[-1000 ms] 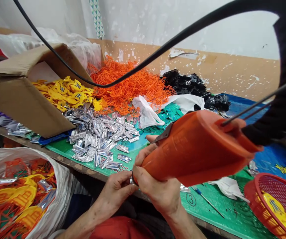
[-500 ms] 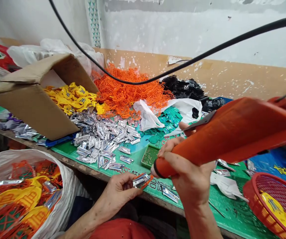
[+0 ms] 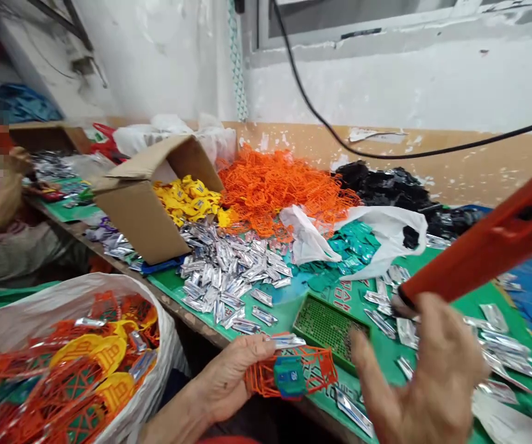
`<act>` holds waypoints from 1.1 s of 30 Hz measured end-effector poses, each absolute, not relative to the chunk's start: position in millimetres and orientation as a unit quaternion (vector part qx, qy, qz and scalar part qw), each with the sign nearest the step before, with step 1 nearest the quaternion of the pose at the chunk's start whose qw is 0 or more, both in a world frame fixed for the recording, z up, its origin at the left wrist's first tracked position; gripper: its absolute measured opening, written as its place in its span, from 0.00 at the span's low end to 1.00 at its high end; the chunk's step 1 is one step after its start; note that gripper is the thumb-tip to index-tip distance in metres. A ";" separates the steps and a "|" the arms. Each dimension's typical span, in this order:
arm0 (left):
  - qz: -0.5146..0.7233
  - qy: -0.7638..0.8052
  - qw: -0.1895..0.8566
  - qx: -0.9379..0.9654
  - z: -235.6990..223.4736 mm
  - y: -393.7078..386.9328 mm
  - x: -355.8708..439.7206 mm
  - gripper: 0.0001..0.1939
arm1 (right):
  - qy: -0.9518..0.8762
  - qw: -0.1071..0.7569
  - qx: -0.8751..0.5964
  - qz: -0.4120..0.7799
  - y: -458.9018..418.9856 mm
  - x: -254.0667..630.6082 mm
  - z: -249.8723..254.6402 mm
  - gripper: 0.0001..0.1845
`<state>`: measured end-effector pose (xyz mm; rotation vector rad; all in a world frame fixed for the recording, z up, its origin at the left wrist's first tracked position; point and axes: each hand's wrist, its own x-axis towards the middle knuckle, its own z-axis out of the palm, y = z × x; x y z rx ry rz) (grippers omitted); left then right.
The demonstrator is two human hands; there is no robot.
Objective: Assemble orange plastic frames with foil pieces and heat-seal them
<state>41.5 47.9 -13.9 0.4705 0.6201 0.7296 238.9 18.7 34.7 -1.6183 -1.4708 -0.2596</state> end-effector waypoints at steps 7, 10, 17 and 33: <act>0.318 0.230 0.914 0.105 -17.9 53.6 35.6 0.18 | -0.818 0.266 -0.504 0.078 10.5 232.2 -7.5 0.34; 0.346 0.165 0.913 0.140 -10.3 50.3 32.7 0.22 | -0.776 0.296 -0.536 0.151 11.8 230.9 -10.0 0.29; 0.350 0.246 0.836 0.342 -6.3 37.0 29.5 0.16 | -0.669 0.325 -0.583 0.328 7.6 198.0 -1.9 0.26; 0.404 0.462 0.716 0.333 -8.6 34.5 -19.1 0.18 | -0.779 -0.002 -0.615 0.121 93.7 143.5 0.4 0.14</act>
